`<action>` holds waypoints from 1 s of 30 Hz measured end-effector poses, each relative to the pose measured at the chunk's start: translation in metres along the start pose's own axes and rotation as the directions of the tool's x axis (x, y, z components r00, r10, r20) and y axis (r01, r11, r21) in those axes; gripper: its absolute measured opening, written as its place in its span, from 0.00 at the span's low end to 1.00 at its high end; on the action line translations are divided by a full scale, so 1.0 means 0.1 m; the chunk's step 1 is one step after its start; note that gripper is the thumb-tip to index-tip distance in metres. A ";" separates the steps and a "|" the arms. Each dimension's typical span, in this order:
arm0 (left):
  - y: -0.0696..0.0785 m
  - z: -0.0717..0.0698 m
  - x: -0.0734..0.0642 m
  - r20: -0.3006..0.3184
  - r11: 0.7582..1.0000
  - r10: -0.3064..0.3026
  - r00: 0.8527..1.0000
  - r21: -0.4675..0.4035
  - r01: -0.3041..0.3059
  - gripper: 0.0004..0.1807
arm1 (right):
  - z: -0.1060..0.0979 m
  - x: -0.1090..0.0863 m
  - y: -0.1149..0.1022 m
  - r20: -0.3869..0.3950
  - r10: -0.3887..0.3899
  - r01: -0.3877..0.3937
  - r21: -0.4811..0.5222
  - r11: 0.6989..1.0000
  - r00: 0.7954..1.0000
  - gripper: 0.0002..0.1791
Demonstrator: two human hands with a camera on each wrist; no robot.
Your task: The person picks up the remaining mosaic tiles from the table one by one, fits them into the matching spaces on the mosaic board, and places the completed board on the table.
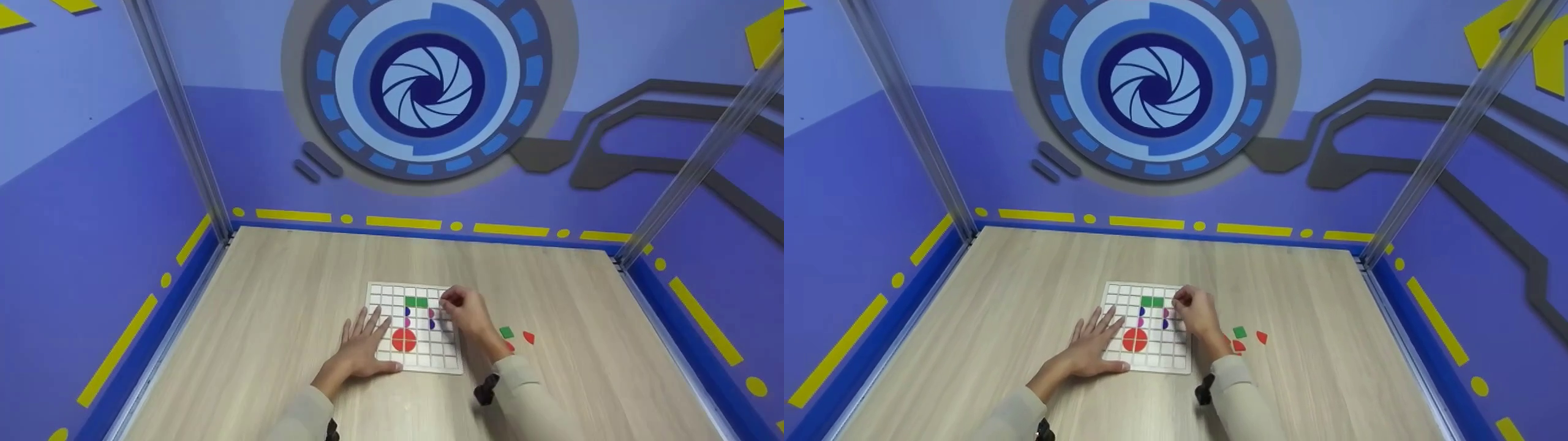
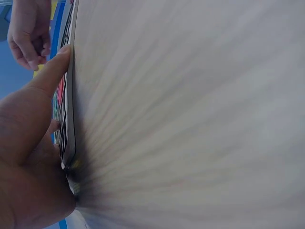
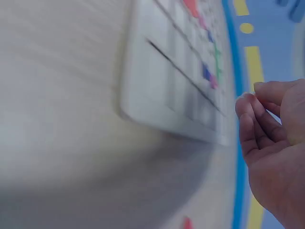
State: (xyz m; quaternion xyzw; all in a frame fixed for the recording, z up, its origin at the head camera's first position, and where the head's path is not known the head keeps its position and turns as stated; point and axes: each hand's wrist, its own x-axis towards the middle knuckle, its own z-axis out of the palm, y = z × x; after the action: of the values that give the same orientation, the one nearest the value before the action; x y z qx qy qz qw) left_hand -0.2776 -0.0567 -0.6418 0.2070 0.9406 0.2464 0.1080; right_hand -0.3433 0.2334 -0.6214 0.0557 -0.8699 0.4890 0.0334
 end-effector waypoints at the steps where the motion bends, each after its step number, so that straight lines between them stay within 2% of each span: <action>1: 0.00 0.00 0.00 0.004 1.000 0.000 1.000 -0.002 0.000 0.60 | -0.08 0.00 -0.01 0.000 -0.009 0.009 -0.016 1.000 1.000 0.04; 5: 0.00 0.00 0.01 0.005 1.000 -0.001 1.000 -0.008 0.001 0.60 | -0.42 -0.02 0.05 -0.006 -0.068 0.067 -0.090 0.994 0.998 0.05; 9: 0.00 -0.02 0.01 0.003 1.000 -0.004 1.000 -0.007 0.004 0.60 | -0.77 -0.09 0.26 -0.025 -0.099 0.095 -0.152 0.984 0.995 0.05; 12: 0.00 -0.02 0.02 0.013 1.000 -0.008 1.000 -0.011 0.009 0.60 | -0.98 -0.18 0.45 -0.033 -0.063 0.056 -0.185 0.981 0.997 0.06; 16: 0.00 -0.02 0.00 0.016 1.000 -0.017 1.000 -0.003 0.018 0.60 | -1.17 -0.32 0.66 -0.006 0.018 -0.019 -0.223 0.975 1.000 0.08; 20: 0.02 -0.03 -0.03 0.004 1.000 -0.019 1.000 0.005 0.019 0.60 | -1.27 -0.43 0.76 0.036 0.041 -0.030 -0.252 0.967 0.998 0.09; 26: -0.01 -0.01 -0.05 0.009 1.000 -0.023 1.000 0.003 0.023 0.60 | -1.24 -0.54 0.86 0.101 0.033 -0.006 -0.264 0.964 0.994 0.12; 30: 0.01 0.01 -0.03 0.011 1.000 -0.008 1.000 0.005 0.008 0.60 | -1.25 -0.59 0.93 0.083 0.034 -0.011 -0.263 0.965 0.996 0.14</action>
State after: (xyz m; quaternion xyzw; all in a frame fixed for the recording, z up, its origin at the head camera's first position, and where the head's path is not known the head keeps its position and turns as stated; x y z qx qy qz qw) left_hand -0.2746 -0.0567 -0.6421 0.2049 0.9414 0.2426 0.1138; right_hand -0.2962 0.3915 -0.6419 0.0620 -0.9281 0.3671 -0.0028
